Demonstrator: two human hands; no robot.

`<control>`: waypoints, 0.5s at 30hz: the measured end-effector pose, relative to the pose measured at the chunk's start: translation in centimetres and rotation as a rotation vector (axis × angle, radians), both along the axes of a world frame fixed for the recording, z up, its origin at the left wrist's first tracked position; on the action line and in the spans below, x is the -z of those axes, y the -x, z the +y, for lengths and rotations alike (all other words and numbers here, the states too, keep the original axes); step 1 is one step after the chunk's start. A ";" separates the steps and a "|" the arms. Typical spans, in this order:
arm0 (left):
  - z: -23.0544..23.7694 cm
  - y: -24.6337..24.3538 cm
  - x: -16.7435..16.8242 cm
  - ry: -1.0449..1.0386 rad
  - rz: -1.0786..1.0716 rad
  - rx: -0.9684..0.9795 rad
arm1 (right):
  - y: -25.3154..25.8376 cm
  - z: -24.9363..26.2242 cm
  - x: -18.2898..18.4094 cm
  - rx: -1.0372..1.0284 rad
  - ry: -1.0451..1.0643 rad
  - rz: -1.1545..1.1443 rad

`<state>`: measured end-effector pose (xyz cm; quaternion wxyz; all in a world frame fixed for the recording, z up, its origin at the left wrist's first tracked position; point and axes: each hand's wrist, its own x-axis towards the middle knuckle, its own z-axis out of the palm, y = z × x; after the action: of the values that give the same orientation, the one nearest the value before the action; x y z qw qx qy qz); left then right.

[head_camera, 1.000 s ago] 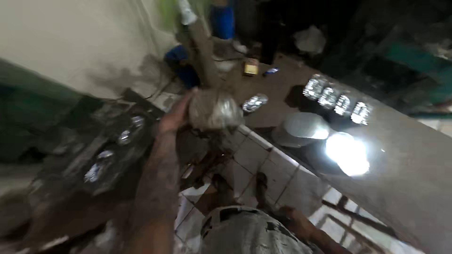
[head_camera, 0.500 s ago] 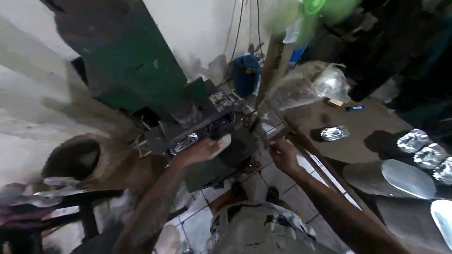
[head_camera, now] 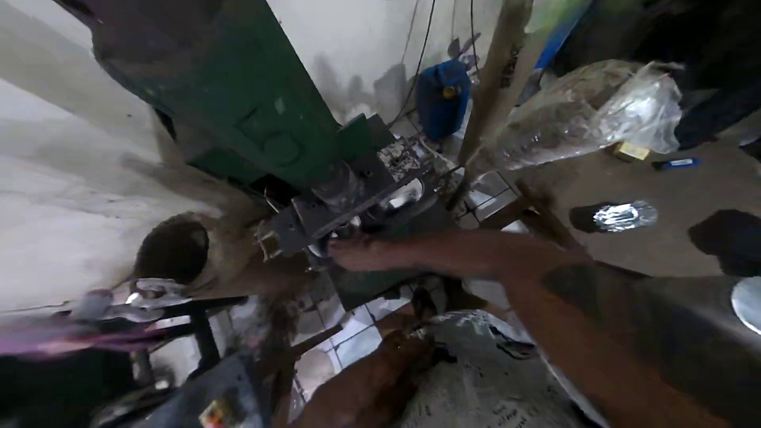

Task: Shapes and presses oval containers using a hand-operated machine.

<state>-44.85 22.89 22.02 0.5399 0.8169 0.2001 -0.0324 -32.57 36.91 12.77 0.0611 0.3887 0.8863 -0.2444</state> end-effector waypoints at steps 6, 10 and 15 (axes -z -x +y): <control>0.2 -5.3 -6.9 0.166 0.539 0.149 | -19.2 -0.2 -12.6 -0.091 0.282 0.077; 0.0 -6.5 1.3 0.419 0.323 0.428 | -34.7 6.4 -14.7 0.310 0.186 0.424; -3.2 -14.2 4.7 0.391 0.369 0.389 | -34.9 -9.7 -17.3 0.680 0.071 0.299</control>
<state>-30.66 19.67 17.30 0.6248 0.7012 0.1249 -0.3199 2.32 27.18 30.07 -0.1401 0.6185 0.6966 -0.3354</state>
